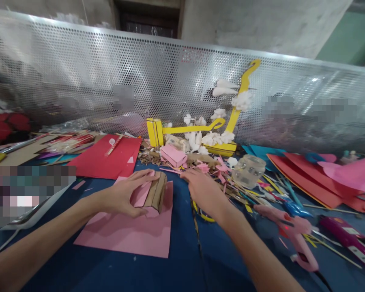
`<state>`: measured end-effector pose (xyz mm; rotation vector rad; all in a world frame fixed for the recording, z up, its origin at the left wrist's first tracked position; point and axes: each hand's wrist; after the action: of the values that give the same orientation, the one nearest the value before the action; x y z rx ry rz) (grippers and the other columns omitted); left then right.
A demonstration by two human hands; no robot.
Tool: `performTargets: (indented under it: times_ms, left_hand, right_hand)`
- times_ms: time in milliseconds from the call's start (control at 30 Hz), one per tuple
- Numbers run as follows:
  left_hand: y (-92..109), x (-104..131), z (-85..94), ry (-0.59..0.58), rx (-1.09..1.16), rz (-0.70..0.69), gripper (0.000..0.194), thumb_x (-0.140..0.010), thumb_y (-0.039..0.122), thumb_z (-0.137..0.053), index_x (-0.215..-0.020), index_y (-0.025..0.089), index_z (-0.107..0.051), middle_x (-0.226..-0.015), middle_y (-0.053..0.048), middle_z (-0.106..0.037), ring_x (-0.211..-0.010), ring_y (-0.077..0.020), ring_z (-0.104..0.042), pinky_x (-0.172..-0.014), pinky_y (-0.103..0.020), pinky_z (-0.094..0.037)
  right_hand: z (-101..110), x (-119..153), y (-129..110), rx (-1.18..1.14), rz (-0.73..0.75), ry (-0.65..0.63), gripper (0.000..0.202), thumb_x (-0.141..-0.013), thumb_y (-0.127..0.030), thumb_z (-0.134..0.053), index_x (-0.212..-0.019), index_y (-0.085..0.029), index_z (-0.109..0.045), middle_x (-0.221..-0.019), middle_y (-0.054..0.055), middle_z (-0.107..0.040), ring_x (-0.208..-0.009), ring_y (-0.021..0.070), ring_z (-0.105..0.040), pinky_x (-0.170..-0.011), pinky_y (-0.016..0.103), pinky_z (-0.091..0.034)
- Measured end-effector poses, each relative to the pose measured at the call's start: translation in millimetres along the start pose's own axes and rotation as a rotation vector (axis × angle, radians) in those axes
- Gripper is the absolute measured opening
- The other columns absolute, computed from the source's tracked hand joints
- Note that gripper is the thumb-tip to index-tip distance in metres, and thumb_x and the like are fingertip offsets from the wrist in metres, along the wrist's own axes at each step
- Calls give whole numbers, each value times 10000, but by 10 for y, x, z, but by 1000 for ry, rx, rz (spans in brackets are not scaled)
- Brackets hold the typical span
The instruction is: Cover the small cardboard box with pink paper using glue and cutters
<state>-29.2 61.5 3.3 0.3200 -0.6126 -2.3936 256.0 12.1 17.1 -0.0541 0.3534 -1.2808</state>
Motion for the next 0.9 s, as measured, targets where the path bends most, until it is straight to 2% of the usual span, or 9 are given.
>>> performTargets:
  times_ms: [133,300,400,500,600,667,767,833,900]
  left_hand:
    - [10,6,4,-8,-10,20,1081,-721,550,-813,-1645,328,-297,-1747,-111,-224,-1585,-421,-241,-1239,-588,-332]
    - [31,13,3,-1,-15,32,1053,-762,581,-769,-1652,307,-277,-1754,-110,-201,-1582,-400,-266,-1247,-556,-332]
    - [34,18,-5,-5,-30,30,1055,-770,614,-759,-1654,304,-273,-1749,-122,-215,-1587,-404,-248,-1241,-569,-334]
    - [4,32,-13,31,-37,23,1074,-761,685,-752,-1651,303,-286,-1740,-132,-240,-1590,-399,-239,-1241,-567,-334]
    - [-60,60,15,121,-61,23,1064,-751,718,-753,-1638,329,-313,-1732,-121,-264,-1590,-395,-237,-1240,-581,-326]
    - [-106,78,59,182,-81,52,1055,-762,721,-746,-1641,342,-301,-1735,-118,-257,-1592,-410,-215,-1229,-613,-324]
    - [-154,100,134,201,-114,111,1047,-766,717,-744,-1639,338,-307,-1737,-121,-251,-1590,-439,-195,-1205,-647,-341]
    - [-173,110,176,193,-167,136,1031,-755,719,-748,-1623,330,-350,-1729,-122,-273,-1584,-443,-214,-1194,-647,-361]
    - [-193,118,207,216,-236,148,1002,-758,721,-741,-1604,314,-392,-1719,-121,-297,-1575,-431,-248,-1192,-629,-379]
  right_hand:
    - [98,263,176,351,277,-228,563,-794,30,-593,-1280,-228,-710,-1211,143,-716,-1115,306,-670,-944,417,-494]
    - [87,457,348,431,328,-288,700,-678,41,-631,-1334,-202,-666,-1257,160,-707,-1150,311,-678,-974,414,-520]
    - [93,512,406,420,267,-253,761,-679,53,-615,-1398,-195,-625,-1308,162,-704,-1191,324,-674,-1014,449,-515]
    - [88,498,387,286,94,-206,478,-844,-5,-570,-1263,-195,-698,-1269,127,-733,-1179,275,-686,-1022,391,-505]
    - [55,411,340,221,-112,-120,264,-1019,-178,-484,-1148,-158,-714,-1194,149,-746,-1110,272,-698,-952,366,-508]
    - [22,345,324,245,-191,-94,246,-1030,-247,-505,-1065,-133,-720,-1156,183,-743,-1058,302,-705,-891,374,-502]
    - [-17,286,324,276,-295,-90,243,-1006,-177,-493,-932,-132,-720,-1055,190,-757,-966,306,-728,-794,354,-475]
    - [-22,279,329,286,-349,-90,265,-999,-137,-457,-932,-138,-713,-996,178,-767,-908,293,-740,-729,335,-449]
    - [-14,287,330,283,-370,-101,227,-1005,-180,-487,-958,-151,-707,-969,158,-777,-877,281,-746,-687,317,-428]
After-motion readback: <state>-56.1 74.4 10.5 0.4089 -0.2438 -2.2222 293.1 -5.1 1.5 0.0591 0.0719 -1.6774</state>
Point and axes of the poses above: each hand's wrist, its own x-axis away from the middle knuckle, its own z-axis out of the back of the hand, y = z × x
